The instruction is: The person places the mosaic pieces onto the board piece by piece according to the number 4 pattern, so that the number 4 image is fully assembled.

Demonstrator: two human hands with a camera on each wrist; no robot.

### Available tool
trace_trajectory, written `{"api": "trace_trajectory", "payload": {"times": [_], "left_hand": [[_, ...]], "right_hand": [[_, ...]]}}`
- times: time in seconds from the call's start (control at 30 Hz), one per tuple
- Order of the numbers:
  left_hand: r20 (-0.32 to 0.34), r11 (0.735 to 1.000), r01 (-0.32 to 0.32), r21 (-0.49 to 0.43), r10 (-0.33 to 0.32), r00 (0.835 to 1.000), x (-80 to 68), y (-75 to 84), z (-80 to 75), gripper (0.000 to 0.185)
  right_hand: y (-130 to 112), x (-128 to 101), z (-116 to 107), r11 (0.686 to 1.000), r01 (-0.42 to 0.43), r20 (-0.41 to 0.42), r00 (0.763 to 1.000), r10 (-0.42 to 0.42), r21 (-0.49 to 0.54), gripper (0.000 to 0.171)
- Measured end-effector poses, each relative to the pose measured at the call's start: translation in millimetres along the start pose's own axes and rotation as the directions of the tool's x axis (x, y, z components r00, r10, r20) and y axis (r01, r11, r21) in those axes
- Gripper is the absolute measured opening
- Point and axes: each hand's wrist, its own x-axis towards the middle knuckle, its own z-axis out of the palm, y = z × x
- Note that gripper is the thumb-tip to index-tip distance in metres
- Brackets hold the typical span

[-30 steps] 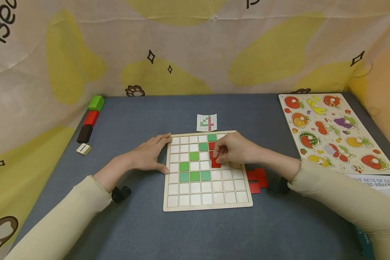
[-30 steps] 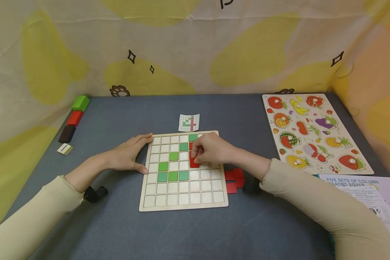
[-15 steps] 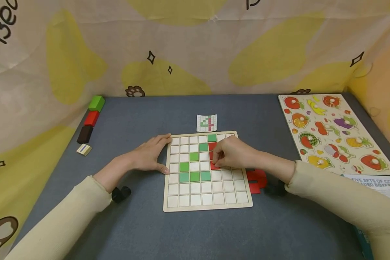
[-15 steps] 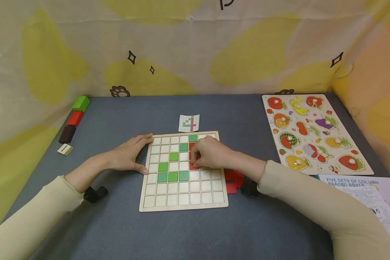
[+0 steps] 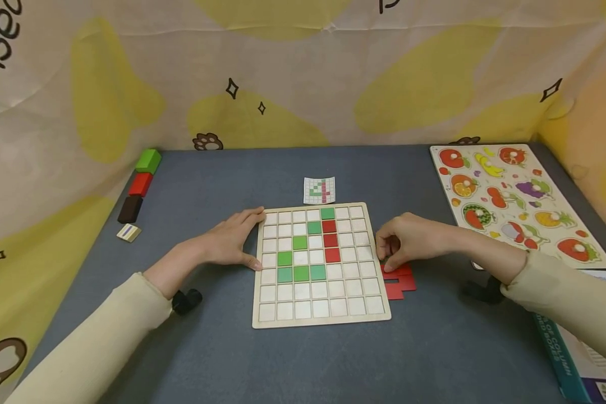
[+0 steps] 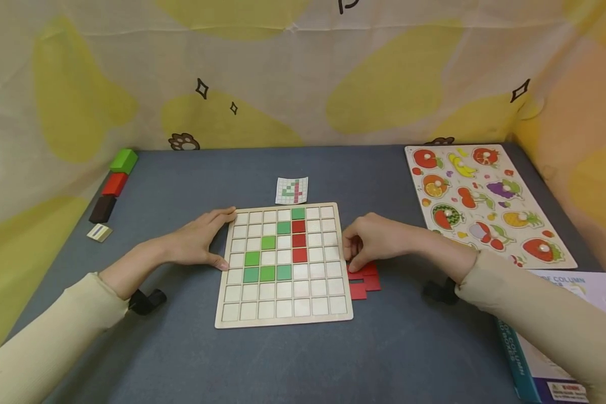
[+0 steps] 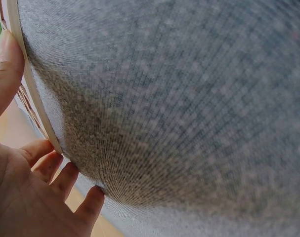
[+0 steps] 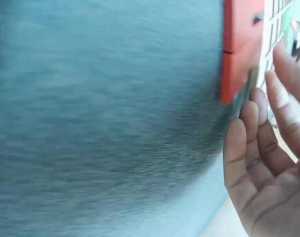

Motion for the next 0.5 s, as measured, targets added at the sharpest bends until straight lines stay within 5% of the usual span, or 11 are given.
{"api": "trace_trajectory", "payload": {"times": [0.5], "left_hand": [[-0.003,1.0,-0.004,0.002,0.004,1.0,0.2,-1.1,0.5,0.11]], "right_hand": [[0.6,-2.9,-0.8,0.998,-0.062,-0.016,0.998,0.061,-0.021,0.026]]}}
